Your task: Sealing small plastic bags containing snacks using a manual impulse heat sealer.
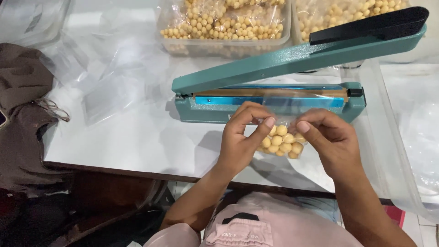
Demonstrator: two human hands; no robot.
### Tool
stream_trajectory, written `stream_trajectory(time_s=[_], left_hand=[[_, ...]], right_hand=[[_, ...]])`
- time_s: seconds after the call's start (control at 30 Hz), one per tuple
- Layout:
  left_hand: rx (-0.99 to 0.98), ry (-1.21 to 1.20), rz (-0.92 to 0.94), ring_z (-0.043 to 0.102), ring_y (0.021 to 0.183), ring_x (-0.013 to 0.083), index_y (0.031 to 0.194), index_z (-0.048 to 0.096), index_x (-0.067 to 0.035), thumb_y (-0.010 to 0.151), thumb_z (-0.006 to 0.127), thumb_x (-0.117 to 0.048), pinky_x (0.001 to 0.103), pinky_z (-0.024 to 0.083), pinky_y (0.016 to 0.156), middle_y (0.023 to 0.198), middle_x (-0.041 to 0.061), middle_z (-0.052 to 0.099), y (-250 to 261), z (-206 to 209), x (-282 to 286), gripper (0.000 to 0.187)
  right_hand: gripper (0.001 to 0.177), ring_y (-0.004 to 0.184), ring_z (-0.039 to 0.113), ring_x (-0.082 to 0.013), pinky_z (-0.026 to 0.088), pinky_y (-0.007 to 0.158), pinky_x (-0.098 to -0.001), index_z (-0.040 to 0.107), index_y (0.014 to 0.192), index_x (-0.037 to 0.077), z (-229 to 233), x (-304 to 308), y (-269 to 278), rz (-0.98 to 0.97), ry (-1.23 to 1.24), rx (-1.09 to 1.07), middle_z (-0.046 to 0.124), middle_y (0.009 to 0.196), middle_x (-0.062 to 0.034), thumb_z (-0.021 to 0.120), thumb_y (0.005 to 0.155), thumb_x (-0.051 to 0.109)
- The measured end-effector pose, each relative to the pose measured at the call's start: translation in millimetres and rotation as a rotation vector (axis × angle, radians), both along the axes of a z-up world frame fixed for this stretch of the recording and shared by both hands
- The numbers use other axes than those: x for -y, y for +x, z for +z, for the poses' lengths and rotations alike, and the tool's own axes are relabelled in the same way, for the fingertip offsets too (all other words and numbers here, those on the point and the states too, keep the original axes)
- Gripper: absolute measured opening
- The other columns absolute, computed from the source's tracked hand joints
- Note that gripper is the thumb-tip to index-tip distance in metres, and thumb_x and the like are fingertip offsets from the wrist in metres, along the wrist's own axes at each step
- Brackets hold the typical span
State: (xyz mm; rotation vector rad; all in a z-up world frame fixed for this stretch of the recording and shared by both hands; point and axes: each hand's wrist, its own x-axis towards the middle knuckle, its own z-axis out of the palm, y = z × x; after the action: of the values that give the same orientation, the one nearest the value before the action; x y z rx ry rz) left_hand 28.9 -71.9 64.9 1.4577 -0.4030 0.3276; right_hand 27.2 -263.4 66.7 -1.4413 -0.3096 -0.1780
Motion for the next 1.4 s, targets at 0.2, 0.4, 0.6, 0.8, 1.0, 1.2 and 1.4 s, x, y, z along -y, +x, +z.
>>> stream_trajectory(time_s=[0.2,0.4,0.6,0.8,1.0,1.2,1.4], left_hand=[[0.025,-0.075,0.025,0.053,0.08,0.0095,0.097,0.076,-0.008,0.099,0.071,-0.019,0.028,0.047,0.078,0.085,0.001,0.06,-3,10,2,0.012],[0.035,-0.104,0.005,0.053,0.079,0.0081,0.097,0.076,-0.007,0.101,0.069,-0.017,0.027,0.046,0.076,0.087,0.004,0.062,-3,10,3,0.012],[0.019,-0.099,0.007,0.057,0.079,0.0077,0.098,0.077,-0.005,0.102,0.066,-0.017,0.027,0.049,0.076,0.09,0.006,0.066,-2,12,0,0.017],[-0.036,0.051,0.094,0.064,0.096,0.0155,0.098,0.076,-0.01,0.103,0.06,-0.022,0.028,0.053,0.086,0.096,0.004,0.069,-1,10,-2,0.02],[0.036,0.145,0.072,0.065,0.097,0.0163,0.104,0.076,-0.008,0.103,0.063,-0.018,0.027,0.055,0.083,0.099,0.005,0.071,2,7,-16,0.017],[0.162,0.206,0.154,0.067,0.099,0.0205,0.106,0.075,-0.007,0.101,0.065,-0.012,0.031,0.058,0.088,0.103,0.008,0.07,10,21,-55,0.013],[0.261,0.354,0.471,0.062,0.093,0.0165,0.098,0.069,-0.005,0.107,0.058,-0.025,0.028,0.049,0.086,0.1,0.006,0.066,56,91,-102,0.025]], right_hand=[[0.022,0.083,0.064,-0.0196,0.059,0.077,-0.037,0.066,0.113,-0.008,3,-1,1,0.015,-0.026,-0.007,0.068,0.089,-0.0196,0.065,0.095,0.005],[0.01,0.089,0.067,-0.0226,0.059,0.079,-0.036,0.07,0.1,-0.007,13,-9,1,0.036,-0.037,0.076,0.071,0.094,-0.0201,0.07,0.093,0.0],[0.01,0.08,0.067,-0.021,0.059,0.072,-0.0366,0.067,0.101,-0.008,-7,0,9,0.047,0.038,0.039,0.068,0.09,-0.0212,0.066,0.094,-0.001],[0.003,0.092,0.073,-0.0226,0.061,0.089,-0.0347,0.065,0.1,0.006,0,6,5,0.074,0.032,-0.035,0.071,0.095,-0.0095,0.063,0.1,0.005],[0.005,0.095,0.072,-0.0213,0.06,0.085,-0.0319,0.069,0.1,0.003,-3,9,7,0.1,-0.033,0.006,0.073,0.096,-0.0114,0.065,0.098,0.006],[0.027,0.102,0.076,-0.0279,0.066,0.085,-0.0392,0.066,0.121,0.002,-19,18,16,0.337,-0.032,-0.09,0.073,0.122,-0.0171,0.066,0.094,0.007],[0.023,0.084,0.068,-0.0122,0.053,0.075,-0.0282,0.08,0.11,0.006,-38,18,24,0.619,-0.327,-0.38,0.076,0.096,-0.003,0.072,0.092,0.019]])
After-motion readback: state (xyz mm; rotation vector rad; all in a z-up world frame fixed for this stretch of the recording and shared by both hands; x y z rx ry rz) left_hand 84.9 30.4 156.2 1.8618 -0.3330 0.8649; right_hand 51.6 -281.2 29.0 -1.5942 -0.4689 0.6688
